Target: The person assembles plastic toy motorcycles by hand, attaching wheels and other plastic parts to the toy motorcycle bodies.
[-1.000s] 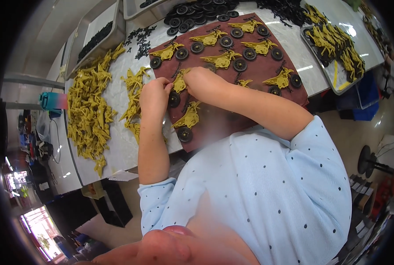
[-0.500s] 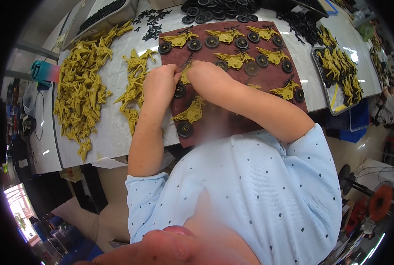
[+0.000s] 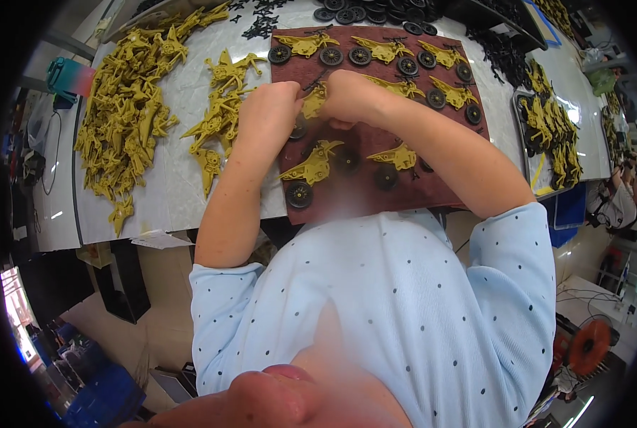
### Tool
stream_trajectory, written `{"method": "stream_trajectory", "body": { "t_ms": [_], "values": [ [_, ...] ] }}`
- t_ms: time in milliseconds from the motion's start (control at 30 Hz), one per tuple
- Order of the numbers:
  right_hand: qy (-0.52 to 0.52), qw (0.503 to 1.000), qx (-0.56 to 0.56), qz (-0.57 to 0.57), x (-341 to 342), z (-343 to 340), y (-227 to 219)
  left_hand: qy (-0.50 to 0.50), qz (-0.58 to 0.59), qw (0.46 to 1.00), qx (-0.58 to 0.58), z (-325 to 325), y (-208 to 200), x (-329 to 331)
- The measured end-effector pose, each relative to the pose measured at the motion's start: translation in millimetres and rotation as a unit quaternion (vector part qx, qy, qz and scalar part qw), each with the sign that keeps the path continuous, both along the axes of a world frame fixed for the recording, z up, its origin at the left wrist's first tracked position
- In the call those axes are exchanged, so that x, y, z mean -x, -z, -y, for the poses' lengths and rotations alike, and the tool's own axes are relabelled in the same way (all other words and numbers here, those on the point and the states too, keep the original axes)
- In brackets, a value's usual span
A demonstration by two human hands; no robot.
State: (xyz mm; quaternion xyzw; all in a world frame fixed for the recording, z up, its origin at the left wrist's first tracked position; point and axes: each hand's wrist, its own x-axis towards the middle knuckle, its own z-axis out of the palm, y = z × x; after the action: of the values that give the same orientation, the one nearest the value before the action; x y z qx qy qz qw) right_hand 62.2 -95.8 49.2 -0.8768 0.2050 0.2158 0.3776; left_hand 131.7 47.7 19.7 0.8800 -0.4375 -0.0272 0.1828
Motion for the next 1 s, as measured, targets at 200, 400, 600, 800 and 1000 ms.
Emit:
{"method": "stream_trajectory", "body": {
  "t_ms": [200, 400, 600, 800, 1000],
  "values": [
    [-0.014, 0.998, 0.055, 0.038, 14, -2, -9, -0.004, 0.003, 1.000, 0.010, -4, 9, -5],
    [-0.039, 0.991, 0.100, 0.085, 22, -7, 0, 0.001, 0.010, 1.000, 0.018, -4, 6, -3],
    [-0.030, 0.985, 0.129, 0.112, 25, -14, 12, -0.023, -0.016, 0.999, 0.023, -3, 6, -1],
    [0.004, 0.969, 0.165, 0.184, 27, -18, 24, -0.024, -0.024, 0.999, 0.013, -2, 2, 0],
    [-0.010, 0.964, 0.156, 0.217, 40, -17, 25, -0.029, -0.035, 0.999, 0.005, -3, 0, 0]
  ]
}}
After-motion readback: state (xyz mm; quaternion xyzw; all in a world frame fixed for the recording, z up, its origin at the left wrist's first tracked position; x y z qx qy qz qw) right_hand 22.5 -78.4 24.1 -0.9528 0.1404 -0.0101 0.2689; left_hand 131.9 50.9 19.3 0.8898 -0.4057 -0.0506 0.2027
